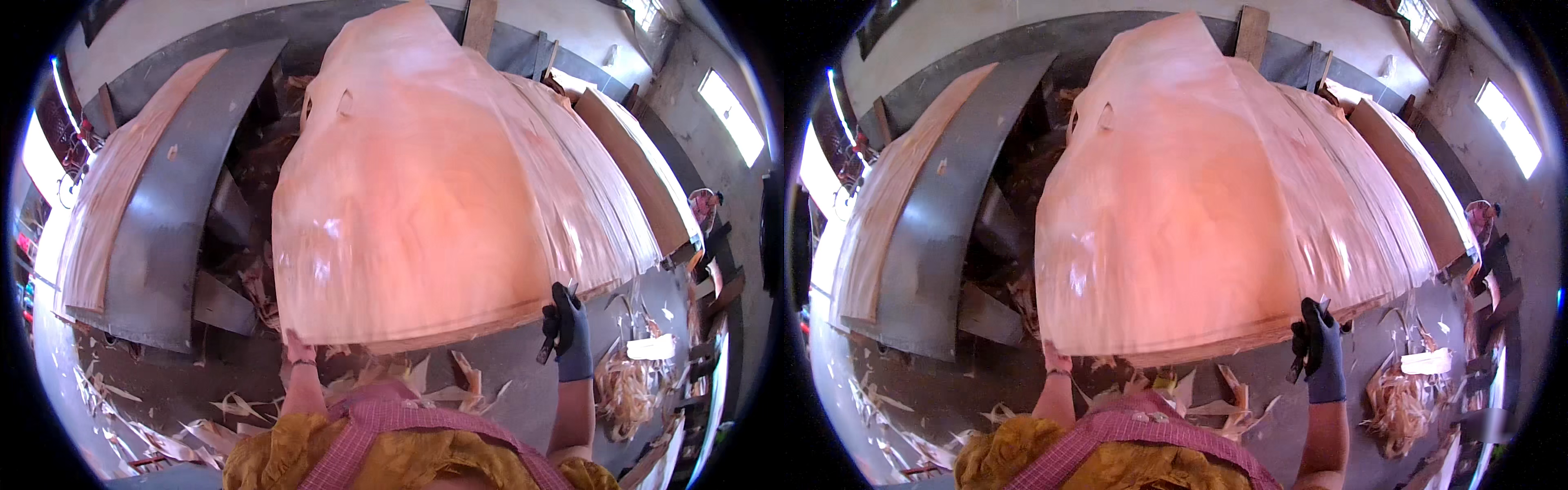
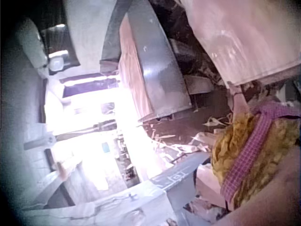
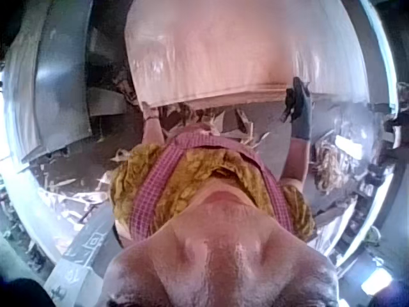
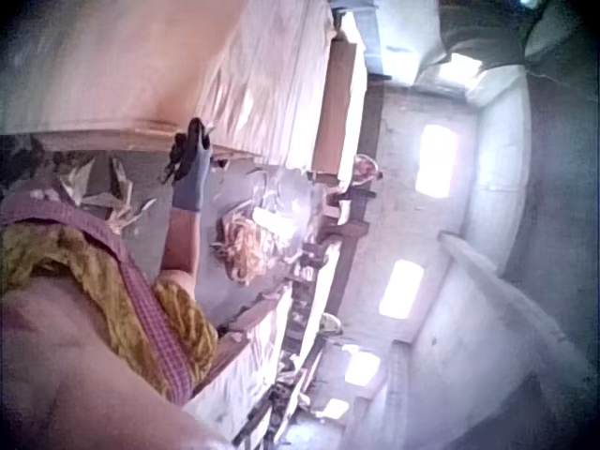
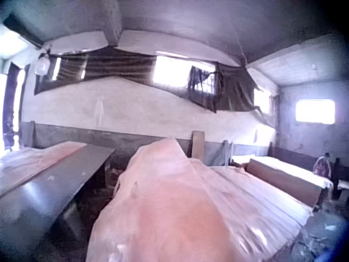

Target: The person tapes together thin veneer sheets using small strips of white tape and a hand-held tool to press the seams, then moves and stacks large sheets of veneer onto nearby piles in a workshop environment.

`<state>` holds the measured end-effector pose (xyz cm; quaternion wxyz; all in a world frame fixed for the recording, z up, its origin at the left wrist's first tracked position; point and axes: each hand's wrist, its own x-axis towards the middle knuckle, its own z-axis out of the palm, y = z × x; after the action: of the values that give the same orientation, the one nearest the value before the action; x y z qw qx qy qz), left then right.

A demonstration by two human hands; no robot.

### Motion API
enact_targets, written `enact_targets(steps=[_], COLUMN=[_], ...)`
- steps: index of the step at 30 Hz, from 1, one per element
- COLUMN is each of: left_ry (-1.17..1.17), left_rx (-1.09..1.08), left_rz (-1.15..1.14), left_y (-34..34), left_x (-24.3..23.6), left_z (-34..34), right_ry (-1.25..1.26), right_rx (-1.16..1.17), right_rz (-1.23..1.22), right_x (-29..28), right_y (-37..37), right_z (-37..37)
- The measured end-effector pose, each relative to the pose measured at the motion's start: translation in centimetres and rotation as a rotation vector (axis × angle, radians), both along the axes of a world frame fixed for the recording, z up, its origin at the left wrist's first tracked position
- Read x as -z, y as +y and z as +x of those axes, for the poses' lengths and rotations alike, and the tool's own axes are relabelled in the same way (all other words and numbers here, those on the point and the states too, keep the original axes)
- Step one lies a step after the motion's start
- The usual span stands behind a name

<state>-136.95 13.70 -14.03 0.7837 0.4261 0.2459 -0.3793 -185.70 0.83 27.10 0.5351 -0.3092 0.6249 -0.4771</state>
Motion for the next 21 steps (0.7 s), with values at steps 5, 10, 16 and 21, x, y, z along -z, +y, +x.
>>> enact_targets(steps=[5, 10, 16, 21], left_ry=[-0.121, -0.169, -0.240, -0.132], left_rx=[0.092, -0.057, 0.113, 0.054], left_rz=[-0.126, -0.051, 0.127, -0.077], left_y=[-7.0, -13.4, -17.2, -20.8], left_x=[-1.5, -8.4, -13.4, -17.1], left_z=[-3.6, -10.3, -14.3, -21.4], right_ry=[0.203, 0.286, 0.278, 0.292], right_rx=[0.007, 0.047, -0.027, 0.011], right_rz=[-0.057, -0.041, -0.102, -0.083], right_x=[-1.1, 0.9, 1.3, 3.0], right_y=[-7.5, -12.9, -20.9, -24.4], right_z=[-7.6, -17.5, -25.0, -30.7])
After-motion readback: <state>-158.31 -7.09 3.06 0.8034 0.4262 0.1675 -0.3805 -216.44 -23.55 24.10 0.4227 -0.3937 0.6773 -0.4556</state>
